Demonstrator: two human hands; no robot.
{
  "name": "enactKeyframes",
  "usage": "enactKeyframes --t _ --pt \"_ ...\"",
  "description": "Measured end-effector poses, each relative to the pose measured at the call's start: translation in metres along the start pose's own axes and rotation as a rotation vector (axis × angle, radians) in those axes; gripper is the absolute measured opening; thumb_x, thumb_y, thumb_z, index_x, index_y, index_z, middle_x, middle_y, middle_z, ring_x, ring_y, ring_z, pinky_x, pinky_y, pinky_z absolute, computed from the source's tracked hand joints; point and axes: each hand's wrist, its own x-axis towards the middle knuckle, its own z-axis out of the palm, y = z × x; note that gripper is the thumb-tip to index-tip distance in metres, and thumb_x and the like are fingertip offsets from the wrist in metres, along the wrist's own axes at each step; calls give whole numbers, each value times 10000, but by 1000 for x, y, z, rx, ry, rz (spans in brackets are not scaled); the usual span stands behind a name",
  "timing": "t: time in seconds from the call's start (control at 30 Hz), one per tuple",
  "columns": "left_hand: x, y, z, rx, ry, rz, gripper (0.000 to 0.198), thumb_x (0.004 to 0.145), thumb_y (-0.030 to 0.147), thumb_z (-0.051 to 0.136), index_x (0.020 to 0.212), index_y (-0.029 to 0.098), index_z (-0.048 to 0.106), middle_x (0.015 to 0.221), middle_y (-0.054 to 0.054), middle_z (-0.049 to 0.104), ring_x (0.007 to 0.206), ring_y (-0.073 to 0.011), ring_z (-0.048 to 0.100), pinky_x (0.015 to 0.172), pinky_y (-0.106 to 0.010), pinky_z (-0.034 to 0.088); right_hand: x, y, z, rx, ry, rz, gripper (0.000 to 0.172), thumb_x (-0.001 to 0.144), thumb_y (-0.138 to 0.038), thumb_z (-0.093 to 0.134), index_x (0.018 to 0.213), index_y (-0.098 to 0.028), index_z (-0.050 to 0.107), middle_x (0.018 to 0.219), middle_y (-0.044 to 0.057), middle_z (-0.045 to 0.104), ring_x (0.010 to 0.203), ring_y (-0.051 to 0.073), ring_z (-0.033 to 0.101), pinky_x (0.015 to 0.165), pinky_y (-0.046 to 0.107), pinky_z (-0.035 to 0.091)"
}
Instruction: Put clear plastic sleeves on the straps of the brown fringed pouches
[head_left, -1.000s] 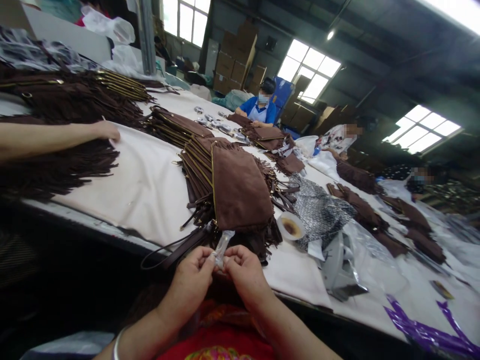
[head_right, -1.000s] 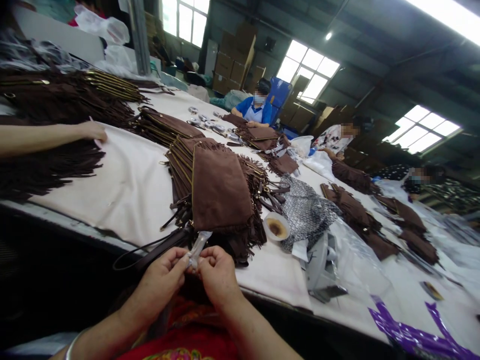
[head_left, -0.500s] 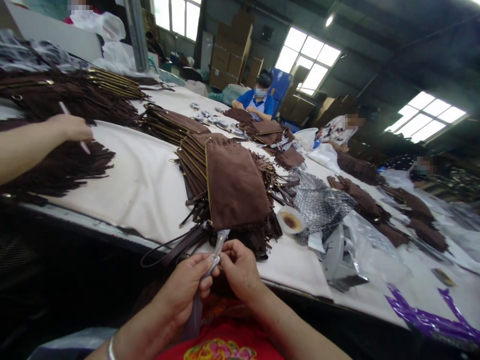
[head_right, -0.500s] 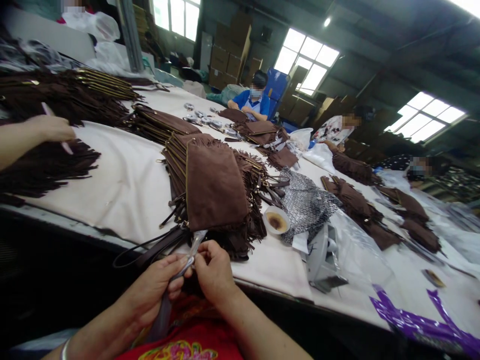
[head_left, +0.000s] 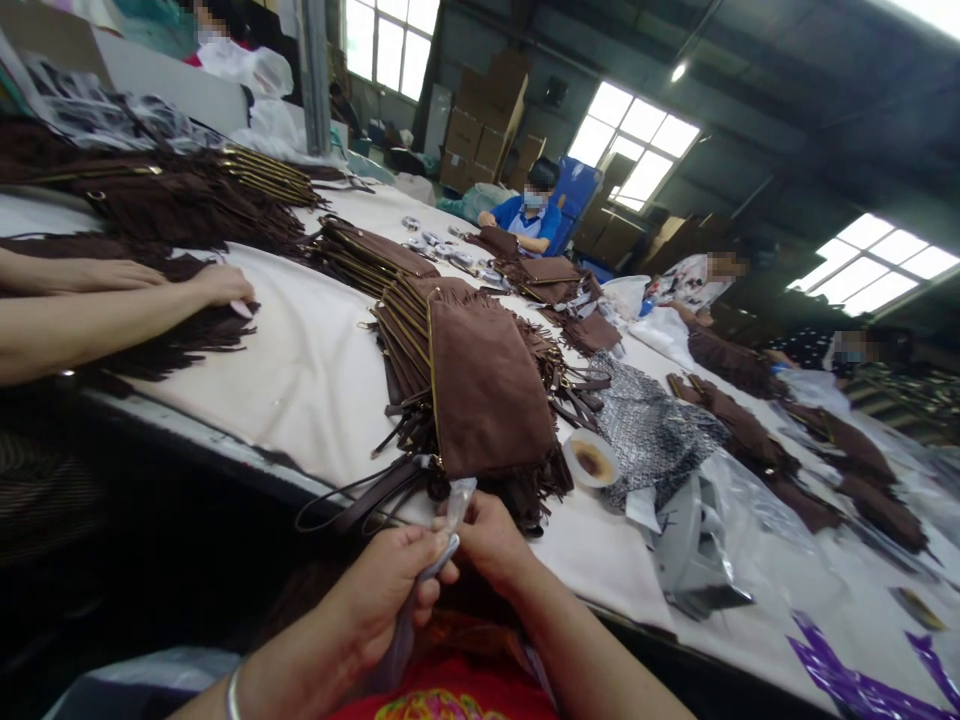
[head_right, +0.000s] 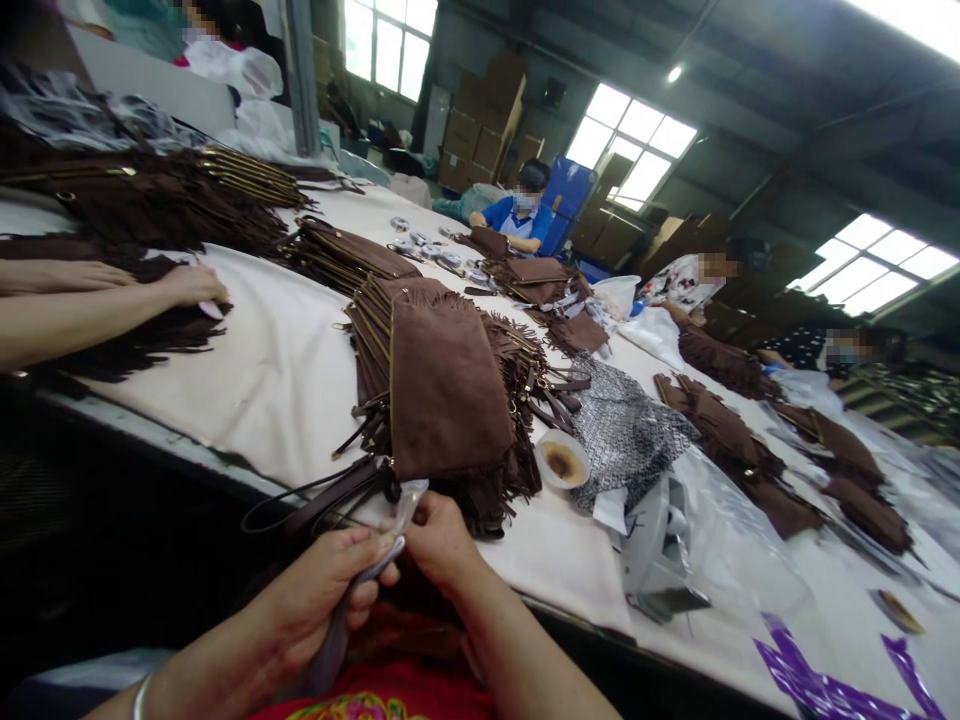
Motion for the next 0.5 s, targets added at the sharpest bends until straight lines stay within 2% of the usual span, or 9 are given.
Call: enactKeyframes --t 0.13,0.2,0.27,0.33,0.4,0.5 --pt "-3 -2 8 195 106 133 408 776 561 597 721 157 575 496 32 513 388 -73 389 384 -188 298 4 5 7 -24 -1 -8 213 677 -310 720 748 -119 658 563 -41 557 512 85 450 511 201 346" --pt "-3 -2 8 312 168 228 393 803 549 557 693 172 565 452 32 500 378 -95 410 389 -204 302 2 10 6 -69 -17 10 152 746 -283 636 764 -133 653 537 -48 540 484 89 438 489 201 334" --pt "-2 -3 5 447 227 347 333 823 489 549 689 185 564 457 23 519 390 -118 447 402 -220 318 -4 10 0 -211 -3 -19 124 783 -231 569 765 -146 656 557 -30 570 509 113 481 503 214 362" --pt "-1 -4 -1 605 278 502 252 840 406 552 708 194 580 543 -1 582 469 -142 520 463 -238 372 -12 1 -10 -444 62 -152 142 808 -202 544 765 -157 671 654 11 642 617 154 563 578 244 418" --pt "2 -7 -7 781 302 663 191 870 335 528 750 204 599 663 -21 629 595 -164 581 571 -258 422 -20 -18 -19 -686 112 -358 161 849 -206 533 828 -170 689 795 47 693 753 184 612 686 272 449" --pt "5 -11 -14 1029 332 838 196 913 282 468 780 207 591 738 -40 630 699 -187 606 673 -286 428 -27 -55 -23 -970 19 -623 210 905 -192 481 995 -180 671 926 77 698 847 186 629 769 274 456"
